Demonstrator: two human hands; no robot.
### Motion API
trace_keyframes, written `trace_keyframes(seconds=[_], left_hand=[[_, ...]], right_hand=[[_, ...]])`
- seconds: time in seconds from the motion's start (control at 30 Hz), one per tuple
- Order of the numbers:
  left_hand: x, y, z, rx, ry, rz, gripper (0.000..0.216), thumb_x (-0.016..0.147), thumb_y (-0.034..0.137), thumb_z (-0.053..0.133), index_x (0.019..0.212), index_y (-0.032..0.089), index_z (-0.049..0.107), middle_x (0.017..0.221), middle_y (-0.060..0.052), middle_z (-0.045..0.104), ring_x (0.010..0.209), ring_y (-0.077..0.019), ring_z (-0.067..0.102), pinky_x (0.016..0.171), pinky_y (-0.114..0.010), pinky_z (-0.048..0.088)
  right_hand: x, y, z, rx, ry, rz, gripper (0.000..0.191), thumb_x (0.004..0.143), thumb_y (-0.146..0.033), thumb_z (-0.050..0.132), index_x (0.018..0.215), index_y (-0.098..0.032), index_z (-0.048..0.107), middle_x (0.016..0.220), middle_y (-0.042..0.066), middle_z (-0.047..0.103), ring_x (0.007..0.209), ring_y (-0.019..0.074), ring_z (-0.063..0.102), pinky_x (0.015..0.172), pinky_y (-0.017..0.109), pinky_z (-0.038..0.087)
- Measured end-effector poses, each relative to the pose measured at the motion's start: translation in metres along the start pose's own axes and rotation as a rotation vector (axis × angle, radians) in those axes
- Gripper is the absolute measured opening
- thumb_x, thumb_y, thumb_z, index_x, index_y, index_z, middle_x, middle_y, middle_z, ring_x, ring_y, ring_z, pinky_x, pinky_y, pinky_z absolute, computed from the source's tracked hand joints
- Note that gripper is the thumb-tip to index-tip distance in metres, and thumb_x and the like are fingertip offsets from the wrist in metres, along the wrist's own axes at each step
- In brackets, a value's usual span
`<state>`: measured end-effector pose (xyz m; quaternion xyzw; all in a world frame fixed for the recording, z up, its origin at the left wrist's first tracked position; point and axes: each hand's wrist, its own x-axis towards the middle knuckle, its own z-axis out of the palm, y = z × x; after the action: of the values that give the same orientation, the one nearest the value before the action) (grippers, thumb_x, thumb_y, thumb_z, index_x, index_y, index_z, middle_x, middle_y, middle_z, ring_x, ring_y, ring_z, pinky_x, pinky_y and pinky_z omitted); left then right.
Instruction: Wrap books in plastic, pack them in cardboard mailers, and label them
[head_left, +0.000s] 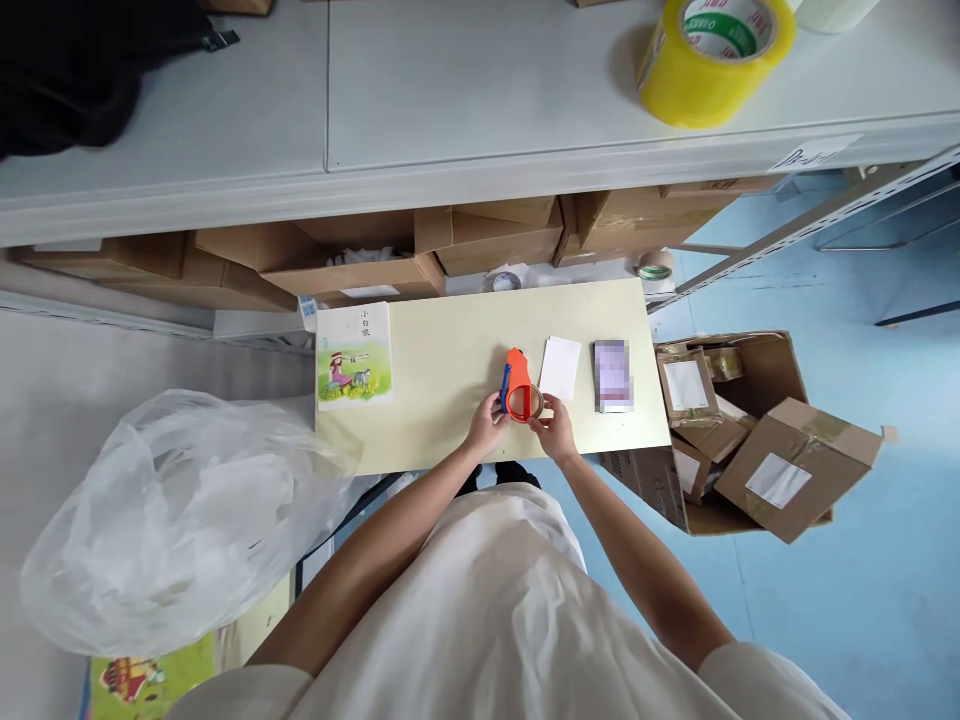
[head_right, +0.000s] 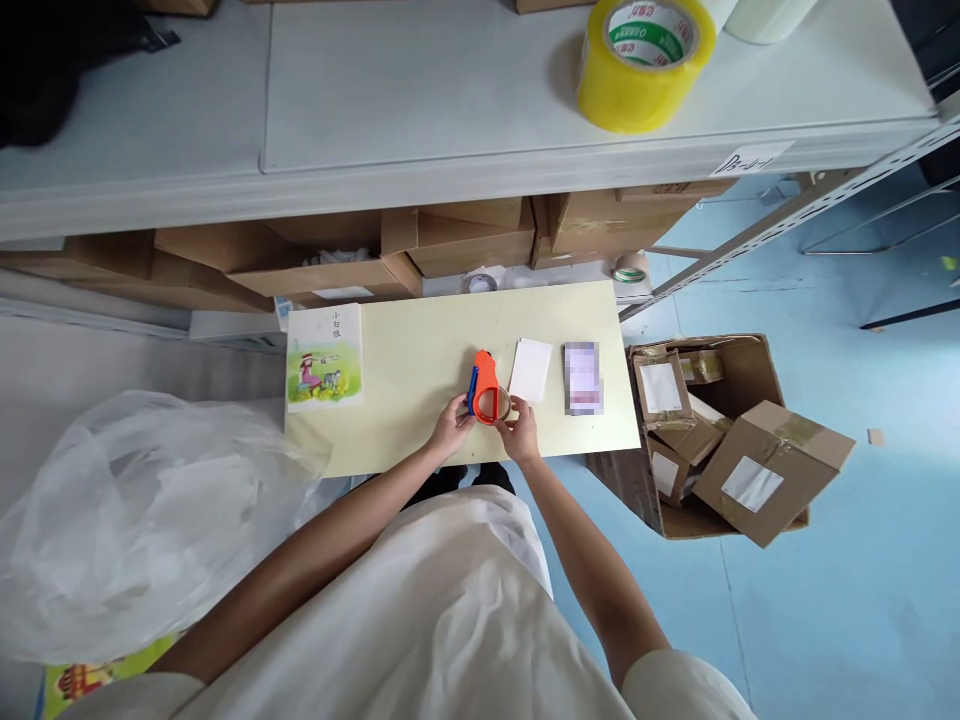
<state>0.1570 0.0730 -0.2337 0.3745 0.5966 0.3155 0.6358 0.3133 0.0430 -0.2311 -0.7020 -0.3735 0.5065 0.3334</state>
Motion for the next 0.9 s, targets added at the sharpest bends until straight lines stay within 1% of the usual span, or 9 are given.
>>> trace_keyframes(seconds=[0.2,0.3,0.4,0.47,0.53,0.6,0.7,0.8,0.9], left_hand=[[0.001,-0.002,0.002,0.031,-0.005,0.01,0.05,0.074,0.012,0.066,0.121,0.016,0.05,0.123,-0.015,0.058,0.104,-0.0207,0.064,0.097,-0.042,0.048],[-0.002,0.002,0.003,0.054,0.03,-0.025,0.055,0.074,0.013,0.068,0.125,0.017,0.048,0.126,-0.016,0.056,0.108,-0.0232,0.062,0.098,-0.044,0.047],[-0.005,0.012,-0.001,0.105,0.075,-0.056,0.059,0.075,0.017,0.069,0.129,0.018,0.045,0.131,-0.018,0.052,0.115,-0.0264,0.058,0.099,-0.045,0.045],[-0.007,0.023,-0.009,0.125,0.092,-0.041,0.06,0.075,0.018,0.069,0.13,0.019,0.044,0.133,-0.018,0.05,0.117,-0.0271,0.057,0.097,-0.045,0.046],[-0.01,0.036,-0.022,0.122,0.116,-0.006,0.059,0.076,0.02,0.068,0.13,0.02,0.045,0.134,-0.017,0.049,0.116,-0.0265,0.058,0.094,-0.043,0.049],[-0.016,0.047,-0.04,0.113,0.161,0.039,0.056,0.076,0.023,0.068,0.128,0.021,0.047,0.131,-0.016,0.051,0.112,-0.0254,0.06,0.09,-0.041,0.051],[-0.04,0.053,-0.071,0.122,0.227,0.089,0.05,0.076,0.028,0.068,0.122,0.021,0.052,0.125,-0.015,0.056,0.106,-0.0241,0.063,0.084,-0.037,0.054],[-0.079,0.045,-0.106,0.204,0.263,0.105,0.041,0.077,0.031,0.065,0.116,0.021,0.056,0.122,-0.013,0.059,0.103,-0.0239,0.064,0.081,-0.037,0.055],[-0.128,0.027,-0.144,0.384,0.346,0.082,0.034,0.079,0.031,0.06,0.113,0.023,0.058,0.119,-0.011,0.061,0.106,-0.0254,0.062,0.082,-0.039,0.054]], right_hand=[[-0.002,-0.004,-0.001,-0.023,-0.036,0.058,0.061,0.071,-0.036,0.062,0.127,-0.021,0.042,0.124,0.013,0.05,0.075,0.0163,0.063,0.075,0.043,0.057],[-0.005,-0.006,-0.004,-0.053,-0.034,0.056,0.066,0.072,-0.037,0.064,0.131,-0.02,0.04,0.128,0.016,0.048,0.072,0.0168,0.064,0.076,0.044,0.056],[-0.003,-0.013,-0.018,-0.138,0.016,0.013,0.069,0.073,-0.04,0.065,0.133,-0.019,0.04,0.128,0.019,0.047,0.066,0.0159,0.062,0.079,0.046,0.055],[0.003,-0.025,-0.031,-0.189,0.068,-0.044,0.068,0.074,-0.043,0.063,0.134,-0.018,0.04,0.126,0.019,0.048,0.067,0.0165,0.061,0.08,0.047,0.054],[0.01,-0.043,-0.045,-0.213,0.108,-0.105,0.068,0.076,-0.046,0.061,0.134,-0.019,0.039,0.126,0.018,0.05,0.07,0.018,0.061,0.077,0.046,0.055],[0.017,-0.062,-0.054,-0.219,0.104,-0.171,0.068,0.077,-0.047,0.059,0.134,-0.019,0.038,0.127,0.018,0.049,0.074,0.019,0.062,0.073,0.044,0.056],[0.024,-0.082,-0.05,-0.227,0.034,-0.26,0.068,0.077,-0.047,0.059,0.136,-0.02,0.037,0.129,0.018,0.049,0.077,0.0197,0.063,0.067,0.04,0.056],[0.024,-0.085,-0.024,-0.27,-0.074,-0.315,0.065,0.078,-0.045,0.058,0.135,-0.021,0.038,0.127,0.017,0.051,0.077,0.0205,0.063,0.065,0.04,0.056],[0.015,-0.078,0.02,-0.348,-0.237,-0.369,0.059,0.079,-0.041,0.056,0.132,-0.02,0.041,0.118,0.015,0.056,0.071,0.0188,0.063,0.066,0.041,0.055]])
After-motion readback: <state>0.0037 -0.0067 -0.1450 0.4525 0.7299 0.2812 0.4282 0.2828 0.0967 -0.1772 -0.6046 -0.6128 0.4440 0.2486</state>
